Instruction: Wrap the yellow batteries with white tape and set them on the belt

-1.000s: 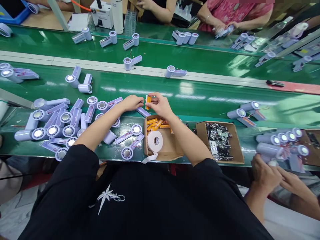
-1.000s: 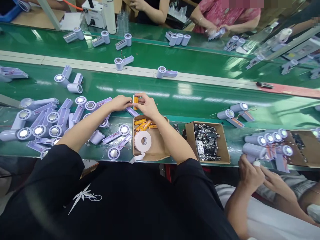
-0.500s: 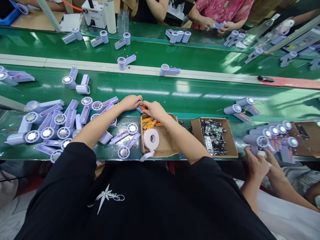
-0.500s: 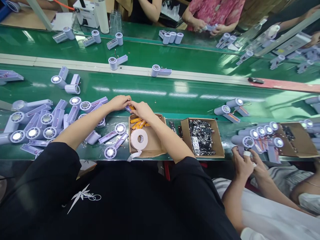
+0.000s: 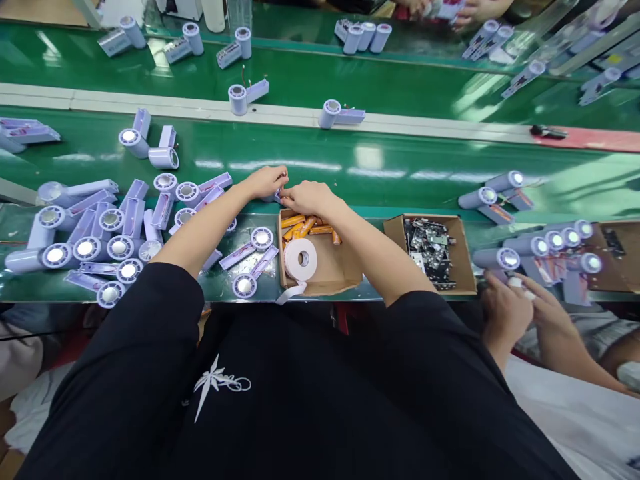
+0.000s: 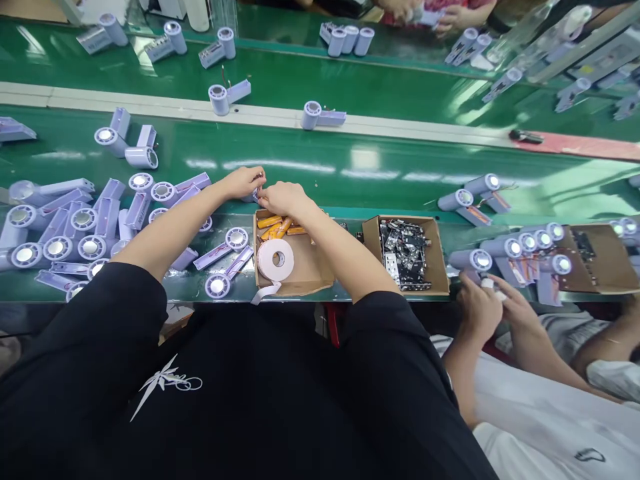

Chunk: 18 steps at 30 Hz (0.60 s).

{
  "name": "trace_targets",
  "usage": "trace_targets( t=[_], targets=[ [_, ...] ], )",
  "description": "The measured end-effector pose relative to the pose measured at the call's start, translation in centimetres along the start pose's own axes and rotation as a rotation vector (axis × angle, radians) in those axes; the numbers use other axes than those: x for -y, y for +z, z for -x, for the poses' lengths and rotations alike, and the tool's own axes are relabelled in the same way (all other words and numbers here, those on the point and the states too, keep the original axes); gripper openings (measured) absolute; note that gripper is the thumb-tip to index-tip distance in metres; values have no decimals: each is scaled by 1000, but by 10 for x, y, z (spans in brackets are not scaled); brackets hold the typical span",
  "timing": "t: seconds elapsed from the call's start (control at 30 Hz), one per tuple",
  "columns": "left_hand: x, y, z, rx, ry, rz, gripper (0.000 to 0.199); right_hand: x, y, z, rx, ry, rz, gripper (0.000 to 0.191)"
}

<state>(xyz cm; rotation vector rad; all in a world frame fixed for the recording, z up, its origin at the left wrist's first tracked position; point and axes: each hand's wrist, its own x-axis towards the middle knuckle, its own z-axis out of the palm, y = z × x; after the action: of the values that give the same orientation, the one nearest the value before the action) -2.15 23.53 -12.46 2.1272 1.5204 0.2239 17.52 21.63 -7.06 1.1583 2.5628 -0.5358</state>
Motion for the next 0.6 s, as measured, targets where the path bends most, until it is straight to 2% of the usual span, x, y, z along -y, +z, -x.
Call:
trace_targets(
  t=[0.17,0.33,0.47,0.6],
  targets=[
    [-6,2,-4,-19,-51,-81,35,-1,-4,0,-49,-72,20,44],
    [-16,0,-2,-11,-96,-107,35,1,-10,11,-79,-45,32,45],
    [-18,5,-6,-38,-93,-97,37,-7,-4,3,-75,27,-41,47],
    [-33,5,-4,-57,-127,-160,40,-15,5,1,-110,-62,-90,41]
  ],
)
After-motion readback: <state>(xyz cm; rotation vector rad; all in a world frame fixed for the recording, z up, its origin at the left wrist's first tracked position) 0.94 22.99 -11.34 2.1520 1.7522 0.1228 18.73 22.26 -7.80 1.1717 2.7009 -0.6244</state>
